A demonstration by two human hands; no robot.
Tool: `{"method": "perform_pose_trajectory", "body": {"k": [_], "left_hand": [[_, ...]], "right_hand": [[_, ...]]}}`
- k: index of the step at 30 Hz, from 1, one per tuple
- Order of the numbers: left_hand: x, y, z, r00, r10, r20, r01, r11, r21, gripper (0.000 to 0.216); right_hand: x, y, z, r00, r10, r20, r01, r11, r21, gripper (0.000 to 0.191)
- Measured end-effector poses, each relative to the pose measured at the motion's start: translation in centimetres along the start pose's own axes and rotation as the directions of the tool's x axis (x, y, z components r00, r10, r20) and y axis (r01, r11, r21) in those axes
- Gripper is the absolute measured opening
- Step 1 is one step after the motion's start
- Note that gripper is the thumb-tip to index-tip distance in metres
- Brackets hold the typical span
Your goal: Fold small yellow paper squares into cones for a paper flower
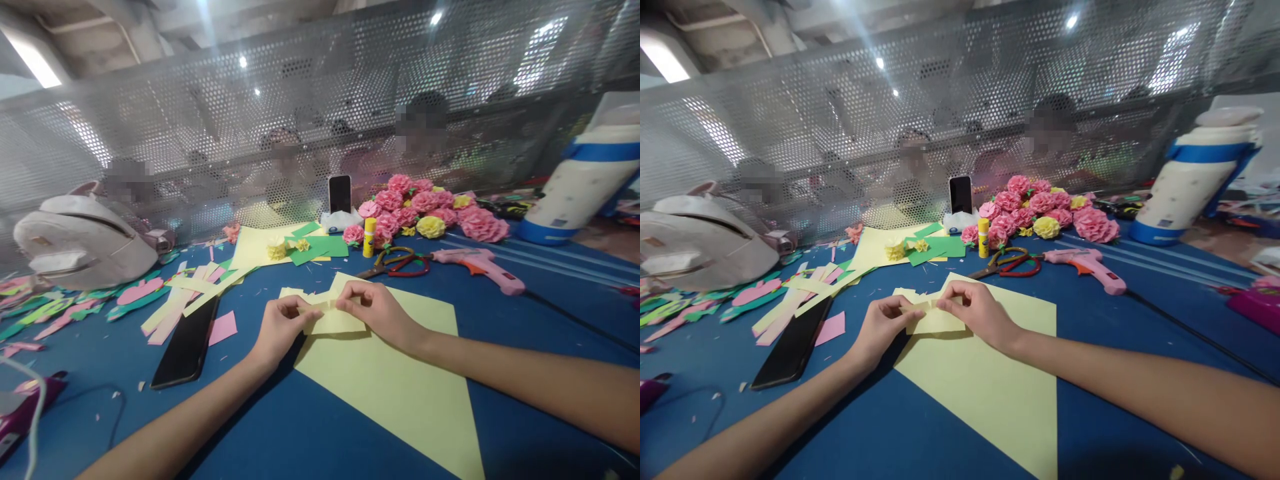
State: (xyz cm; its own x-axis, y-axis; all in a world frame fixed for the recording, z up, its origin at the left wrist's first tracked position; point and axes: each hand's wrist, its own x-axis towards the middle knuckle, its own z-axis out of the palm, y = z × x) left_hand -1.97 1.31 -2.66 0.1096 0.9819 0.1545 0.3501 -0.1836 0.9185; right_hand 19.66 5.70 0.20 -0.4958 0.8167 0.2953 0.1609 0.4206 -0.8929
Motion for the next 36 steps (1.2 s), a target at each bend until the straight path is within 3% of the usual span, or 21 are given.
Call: {"method": "perform_pose_trajectory", "body": {"k": [4,12,36], "left_hand": [[-0.1,0.2,0.0,0.999,-0.018,-0.034,0.017,0.999,-0.046,0.027],[0.0,0.6,0.0,0.997,-0.028,-0.065,0.02,0.992,-0.123,0.027],[-0.5,0.6,-0.2,0.981,-0.064,-0.18,0.034,0.986,-0.165,0.03]], "right_hand": [[-0.1,-0.3,0.0,1.0,0.021,-0.002,-0.021,0.999,0.044,0.028],[0.4,0.4,-0.2,0.992,0.125,-0.006,-0.122,0.976,0.18,0.038],[1.0,0.9,-0.5,0.983,0.13,-0.13,-0.093,0.961,0.26,0.046]]}}
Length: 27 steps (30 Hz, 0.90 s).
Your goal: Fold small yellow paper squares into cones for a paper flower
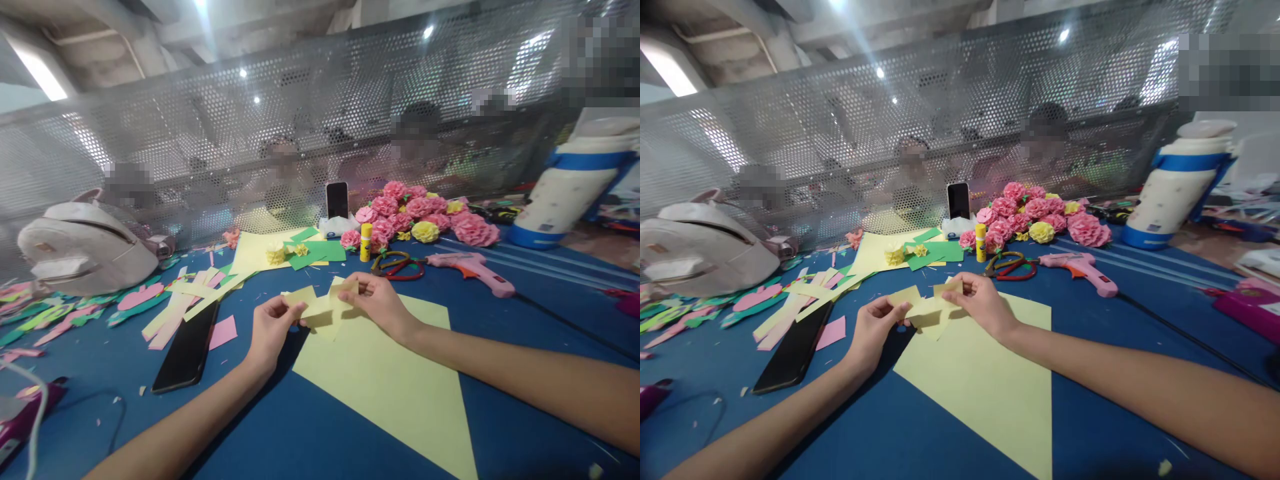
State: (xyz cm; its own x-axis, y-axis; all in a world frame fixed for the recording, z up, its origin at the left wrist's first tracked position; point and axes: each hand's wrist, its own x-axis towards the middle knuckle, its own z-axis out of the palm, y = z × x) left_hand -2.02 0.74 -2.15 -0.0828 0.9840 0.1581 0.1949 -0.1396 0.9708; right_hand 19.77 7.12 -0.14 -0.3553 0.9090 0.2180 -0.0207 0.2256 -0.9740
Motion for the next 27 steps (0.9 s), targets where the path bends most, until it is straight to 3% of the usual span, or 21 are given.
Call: {"method": "perform_pose_trajectory", "body": {"k": [8,11,17,20,23,27], "left_hand": [[0.9,-0.3,-0.3,0.995,0.095,0.0,-0.095,0.995,0.041,0.031],[1.4,-0.1,-0.7,0.982,0.18,-0.055,-0.174,0.979,0.105,0.031],[1.4,2.2,-1.6,0.927,0.352,-0.13,-0.327,0.927,0.182,0.033],[0.2,3.9,-1.5,0.925,0.371,-0.083,-0.351,0.917,0.188,0.03],[-1.7,5.1,-0.8,0.943,0.324,0.076,-0.332,0.915,0.228,0.023],[-3.5,4.9,0.5,0.946,0.239,0.217,-0.302,0.892,0.336,0.013]], "right_hand": [[-0.1,0.0,-0.2,1.0,-0.005,-0.001,0.005,0.999,-0.049,0.044],[-0.5,-0.4,0.0,1.0,-0.005,0.023,0.008,0.995,-0.104,0.043],[-1.4,-3.1,0.7,0.979,0.039,0.201,0.003,0.978,-0.207,0.035],[-1.8,-4.4,0.4,0.951,0.075,0.3,0.005,0.966,-0.259,0.029],[-2.3,-4.9,-0.1,0.913,0.116,0.39,0.016,0.948,-0.319,0.024],[-3.6,-4.9,-0.4,0.859,0.177,0.481,0.028,0.921,-0.389,0.018]]}}
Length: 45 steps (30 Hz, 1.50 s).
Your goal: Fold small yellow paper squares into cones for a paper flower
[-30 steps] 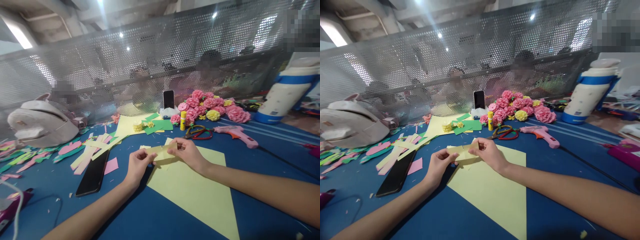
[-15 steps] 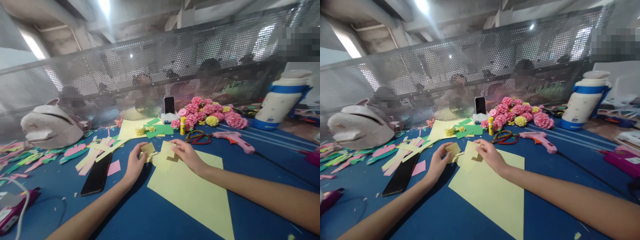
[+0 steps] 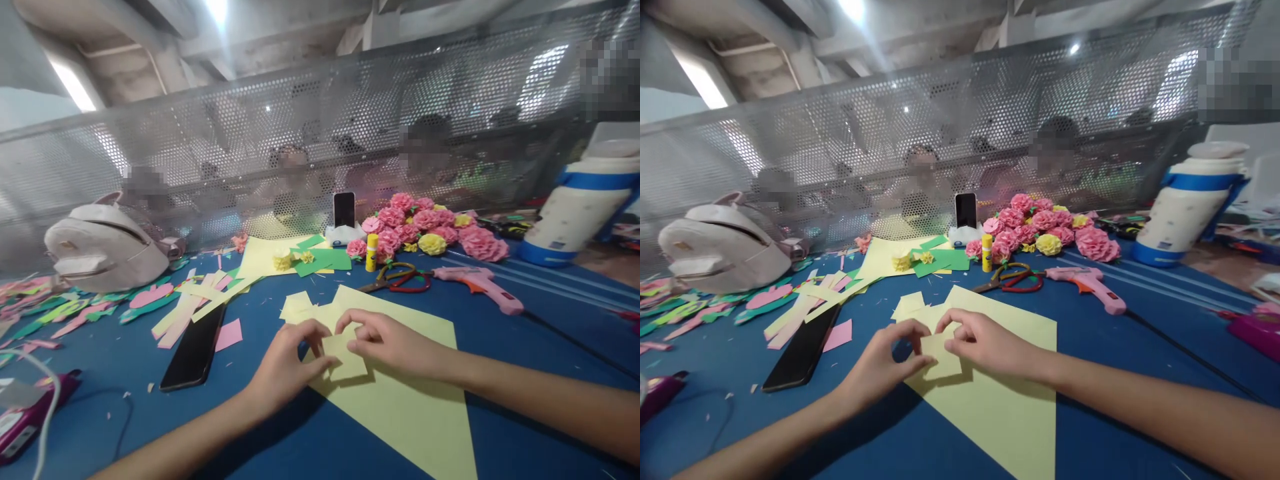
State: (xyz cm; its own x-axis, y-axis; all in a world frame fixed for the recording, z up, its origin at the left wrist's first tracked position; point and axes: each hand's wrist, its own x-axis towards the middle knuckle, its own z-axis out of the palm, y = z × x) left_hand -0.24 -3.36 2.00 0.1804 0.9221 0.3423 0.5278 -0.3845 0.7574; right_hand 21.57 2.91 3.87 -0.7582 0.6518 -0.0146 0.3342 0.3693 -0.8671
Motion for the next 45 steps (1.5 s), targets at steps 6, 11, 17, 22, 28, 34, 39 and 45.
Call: {"method": "perform_pose_trajectory", "body": {"k": [6,11,17,22,28,34,39,45], "left_hand": [[0.4,-1.4,1.0,0.995,-0.007,0.097,-0.009,0.988,0.157,0.012],[0.7,-1.7,0.8,0.982,0.122,0.145,-0.158,0.949,0.273,0.023],[-0.4,-1.9,0.6,0.903,0.368,0.221,-0.424,0.847,0.321,0.018],[-1.1,-2.1,0.1,0.774,0.575,0.264,-0.63,0.66,0.41,0.029],[-1.9,-3.8,1.1,0.761,0.627,0.167,-0.632,0.658,0.409,0.031],[-1.8,-4.1,2.0,0.75,0.658,0.063,-0.616,0.661,0.428,0.013],[-0.9,-2.6,0.6,0.769,0.571,0.287,-0.637,0.646,0.421,0.018],[-0.9,-2.5,0.7,0.795,0.575,0.193,-0.592,0.666,0.454,0.017]], "right_hand": [[-0.4,0.3,0.6,0.999,-0.024,-0.023,0.018,0.977,-0.212,0.008],[0.1,1.7,0.3,0.985,-0.17,-0.011,0.152,0.904,-0.399,0.003],[-0.2,3.5,-0.2,0.813,-0.557,0.169,0.511,0.544,-0.666,0.02],[-0.8,3.9,-0.8,0.713,-0.647,0.271,0.619,0.399,-0.677,0.03],[-0.8,3.8,-1.2,0.753,-0.582,0.307,0.618,0.466,-0.633,0.04],[-0.7,3.6,-1.6,0.74,-0.58,0.339,0.637,0.444,-0.63,0.041],[-0.9,3.5,-1.7,0.752,-0.568,0.334,0.624,0.452,-0.637,0.043],[-0.7,3.8,-1.4,0.736,-0.604,0.305,0.633,0.455,-0.626,0.043]]}}
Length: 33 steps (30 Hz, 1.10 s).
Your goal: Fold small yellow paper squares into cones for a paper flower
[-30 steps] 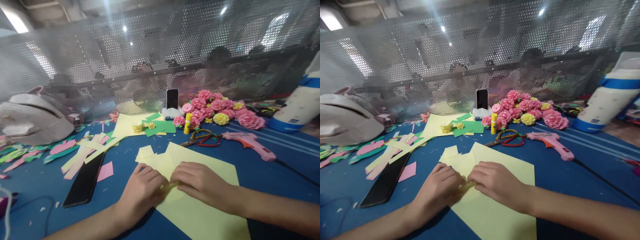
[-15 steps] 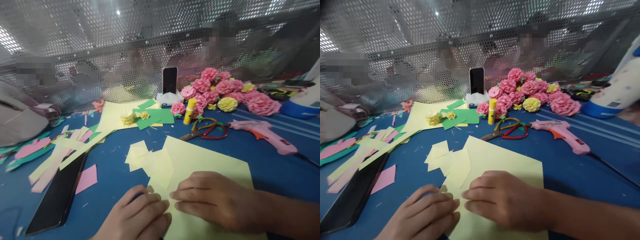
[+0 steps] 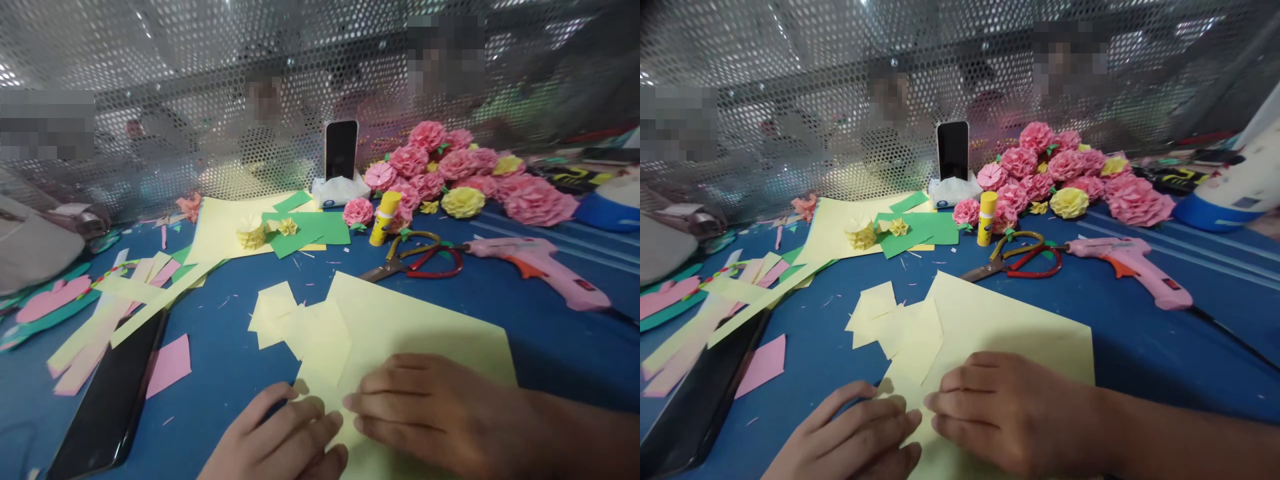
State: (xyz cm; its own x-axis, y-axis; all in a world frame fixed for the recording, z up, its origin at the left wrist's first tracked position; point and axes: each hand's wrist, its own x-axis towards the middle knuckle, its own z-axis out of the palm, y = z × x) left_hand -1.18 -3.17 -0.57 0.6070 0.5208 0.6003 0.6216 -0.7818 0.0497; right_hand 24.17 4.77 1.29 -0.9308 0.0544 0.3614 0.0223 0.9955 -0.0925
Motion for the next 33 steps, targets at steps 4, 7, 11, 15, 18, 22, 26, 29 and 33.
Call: {"method": "perform_pose_trajectory", "body": {"k": [4,7,11,15,18,22,26,29,33], "left_hand": [[-0.4,0.3,0.6,0.998,-0.062,-0.02,0.061,0.998,-0.029,0.014],[-0.4,0.4,0.8,0.987,-0.16,-0.033,0.157,0.985,-0.078,0.015],[0.0,0.4,0.8,0.977,-0.204,-0.057,0.197,0.975,-0.106,0.023],[0.4,0.2,0.4,0.989,-0.131,-0.071,0.129,0.991,-0.044,0.024],[0.4,0.0,-0.1,0.999,0.011,-0.037,-0.01,1.0,0.006,0.02],[0.4,-0.2,-0.5,0.994,0.094,0.064,-0.098,0.993,0.061,0.027],[0.2,-0.2,-0.7,0.978,0.16,0.134,-0.172,0.981,0.085,0.033],[-0.3,0.1,-1.3,0.974,0.168,0.151,-0.182,0.979,0.089,0.03],[-1.0,0.5,-2.1,0.981,0.134,0.139,-0.142,0.989,0.049,0.023]], "right_hand": [[0.1,0.1,0.1,1.0,0.014,0.003,-0.014,1.0,0.015,0.043],[0.6,-0.3,-0.2,0.996,0.034,0.077,-0.037,0.999,0.026,0.036],[1.3,-1.0,-0.6,0.984,0.109,0.138,-0.105,0.994,-0.035,0.039],[0.4,-1.4,-0.8,0.98,0.193,0.037,-0.185,0.97,-0.157,0.032],[-0.5,-1.6,-1.0,0.97,0.243,0.0,-0.239,0.953,-0.187,0.031],[-0.6,-1.6,-1.0,0.965,0.262,0.002,-0.259,0.957,-0.127,0.035],[0.0,-1.7,-0.6,0.967,0.252,-0.041,-0.255,0.963,-0.09,0.031],[0.5,-2.0,-0.6,0.969,0.236,-0.067,-0.243,0.963,-0.117,0.032],[1.2,-1.9,-0.8,0.979,0.2,0.029,-0.191,0.964,-0.184,0.024]]}}
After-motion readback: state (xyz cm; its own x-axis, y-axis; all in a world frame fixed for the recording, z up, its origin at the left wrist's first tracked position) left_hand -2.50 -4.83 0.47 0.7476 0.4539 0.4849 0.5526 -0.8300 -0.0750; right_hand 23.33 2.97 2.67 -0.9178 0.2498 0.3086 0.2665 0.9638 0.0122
